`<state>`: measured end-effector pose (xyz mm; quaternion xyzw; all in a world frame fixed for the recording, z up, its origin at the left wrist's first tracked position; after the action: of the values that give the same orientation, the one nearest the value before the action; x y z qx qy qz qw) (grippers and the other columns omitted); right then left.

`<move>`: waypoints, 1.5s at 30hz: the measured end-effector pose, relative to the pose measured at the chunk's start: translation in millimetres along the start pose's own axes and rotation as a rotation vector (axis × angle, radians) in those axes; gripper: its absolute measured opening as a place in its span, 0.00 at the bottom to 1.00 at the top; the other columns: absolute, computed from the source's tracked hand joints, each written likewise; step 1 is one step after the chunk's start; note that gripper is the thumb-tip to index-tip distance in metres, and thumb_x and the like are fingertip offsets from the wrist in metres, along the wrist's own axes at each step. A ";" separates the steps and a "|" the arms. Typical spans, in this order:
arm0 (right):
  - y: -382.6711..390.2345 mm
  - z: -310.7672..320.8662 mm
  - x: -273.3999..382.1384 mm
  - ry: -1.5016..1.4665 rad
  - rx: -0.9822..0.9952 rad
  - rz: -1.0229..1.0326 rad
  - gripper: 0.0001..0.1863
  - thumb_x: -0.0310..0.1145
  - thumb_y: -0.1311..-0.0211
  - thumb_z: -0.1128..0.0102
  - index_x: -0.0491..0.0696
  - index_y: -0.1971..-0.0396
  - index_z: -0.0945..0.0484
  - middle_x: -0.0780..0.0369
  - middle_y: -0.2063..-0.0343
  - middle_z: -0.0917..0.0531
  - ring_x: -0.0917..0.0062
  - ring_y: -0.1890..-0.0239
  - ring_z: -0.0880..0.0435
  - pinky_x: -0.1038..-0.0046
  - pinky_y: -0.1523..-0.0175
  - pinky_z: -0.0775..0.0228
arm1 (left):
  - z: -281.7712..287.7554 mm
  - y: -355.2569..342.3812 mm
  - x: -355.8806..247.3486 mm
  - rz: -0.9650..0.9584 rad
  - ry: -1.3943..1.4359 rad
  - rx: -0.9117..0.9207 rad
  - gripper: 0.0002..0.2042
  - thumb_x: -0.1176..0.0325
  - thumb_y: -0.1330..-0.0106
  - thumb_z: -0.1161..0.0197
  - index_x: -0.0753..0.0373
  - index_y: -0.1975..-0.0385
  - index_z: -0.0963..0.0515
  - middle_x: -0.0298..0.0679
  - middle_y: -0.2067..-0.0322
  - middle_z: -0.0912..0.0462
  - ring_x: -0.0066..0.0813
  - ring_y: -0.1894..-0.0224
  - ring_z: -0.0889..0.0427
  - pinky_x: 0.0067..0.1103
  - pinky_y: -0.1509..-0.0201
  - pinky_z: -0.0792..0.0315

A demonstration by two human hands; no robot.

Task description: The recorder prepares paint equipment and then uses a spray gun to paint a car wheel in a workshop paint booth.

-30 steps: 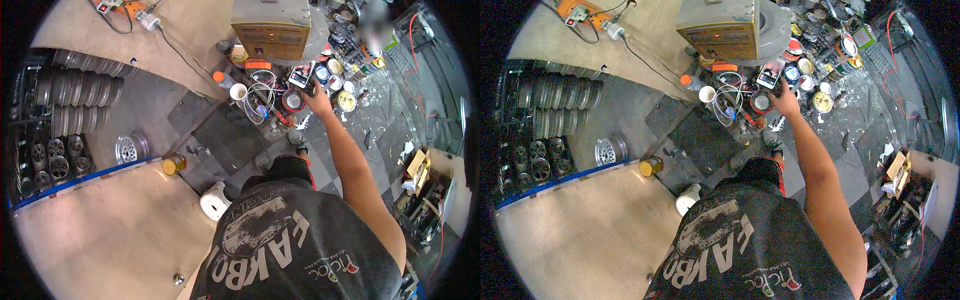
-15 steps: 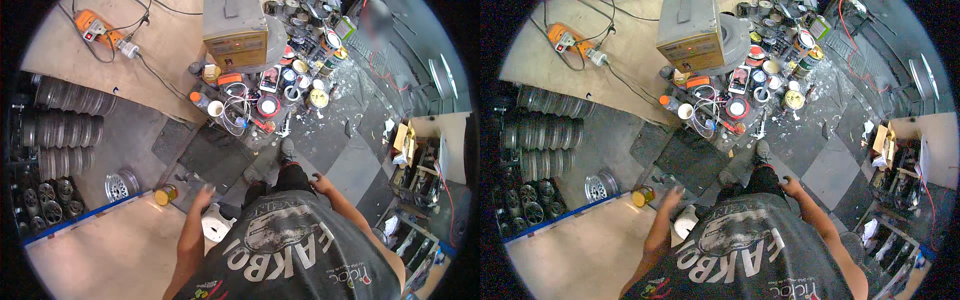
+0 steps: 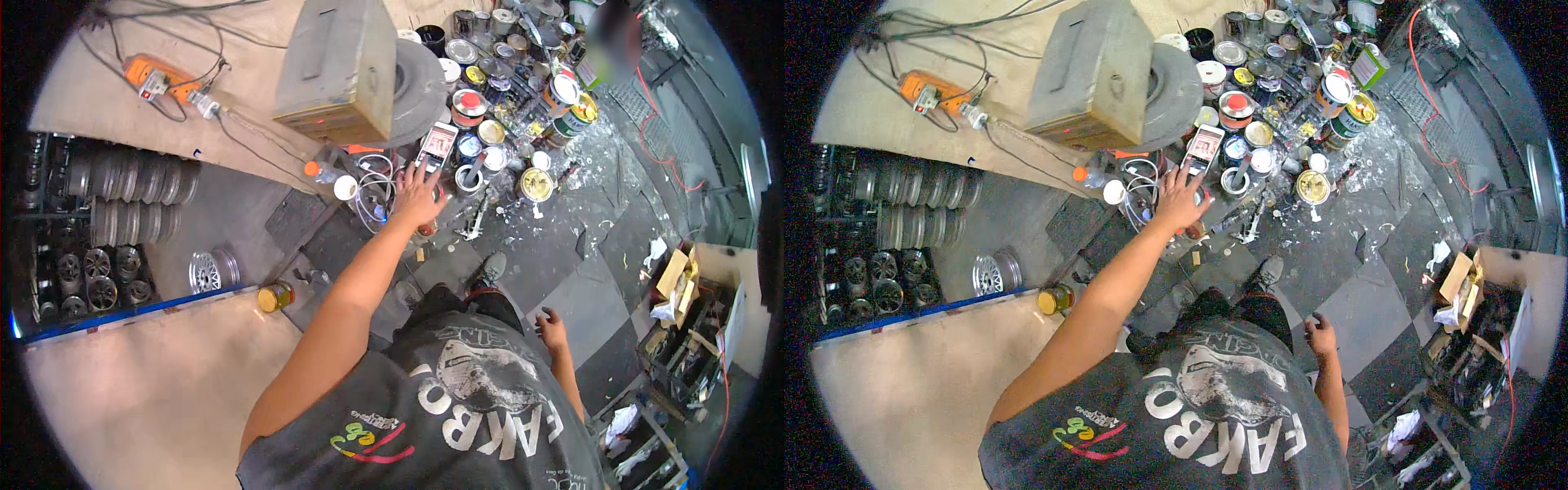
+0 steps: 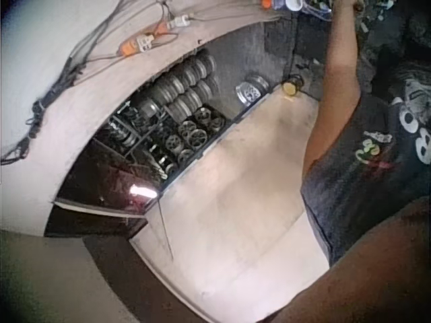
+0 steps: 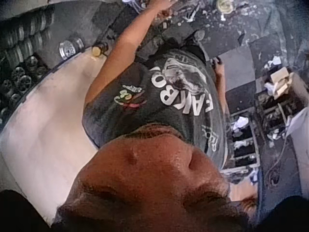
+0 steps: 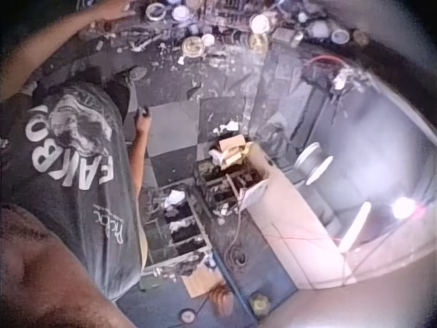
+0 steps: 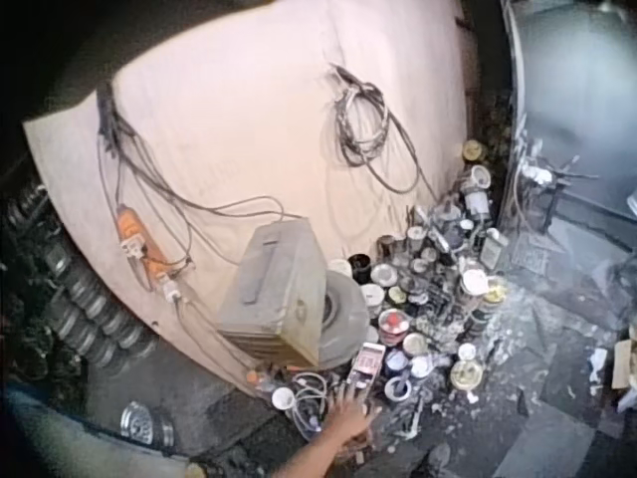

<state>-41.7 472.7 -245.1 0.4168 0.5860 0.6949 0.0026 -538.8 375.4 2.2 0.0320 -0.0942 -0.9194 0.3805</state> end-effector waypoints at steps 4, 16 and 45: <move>2.8 57.5 -47.5 -0.015 -0.035 -0.089 0.27 0.40 0.30 0.35 0.47 0.36 0.28 0.59 0.68 0.16 0.78 0.75 0.19 0.75 0.73 0.29 | 5.4 -22.6 2.0 0.139 -0.066 0.044 0.37 0.43 0.35 0.36 0.46 0.26 0.35 0.42 0.20 0.56 0.52 0.20 0.56 0.53 0.20 0.59; 5.3 147.1 -98.9 -0.192 -0.180 -0.232 0.24 0.39 0.30 0.36 0.47 0.38 0.27 0.62 0.73 0.19 0.79 0.77 0.21 0.74 0.74 0.29 | -6.9 -39.0 38.6 0.252 -0.185 0.096 0.37 0.39 0.33 0.41 0.39 0.24 0.38 0.40 0.20 0.56 0.51 0.20 0.58 0.54 0.21 0.61; -38.2 137.8 17.6 -0.096 -0.127 -0.136 0.28 0.41 0.31 0.35 0.47 0.35 0.27 0.60 0.65 0.15 0.78 0.69 0.17 0.75 0.65 0.25 | -194.4 119.9 -106.9 0.187 0.999 1.243 0.13 0.55 0.30 0.38 0.56 0.55 0.18 0.41 0.59 0.12 0.36 0.59 0.15 0.37 0.60 0.25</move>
<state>8.5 605.2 -270.9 0.4079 0.5671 0.7079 0.1044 -354.6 338.8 -166.0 0.6377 -0.4097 -0.5400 0.3658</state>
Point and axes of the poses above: each hand's wrist, its own y-axis away from the middle knuckle, its own z-axis out of the back of the hand, x = y × z, the point moved 9 cm from there along -y, towards the middle knuckle
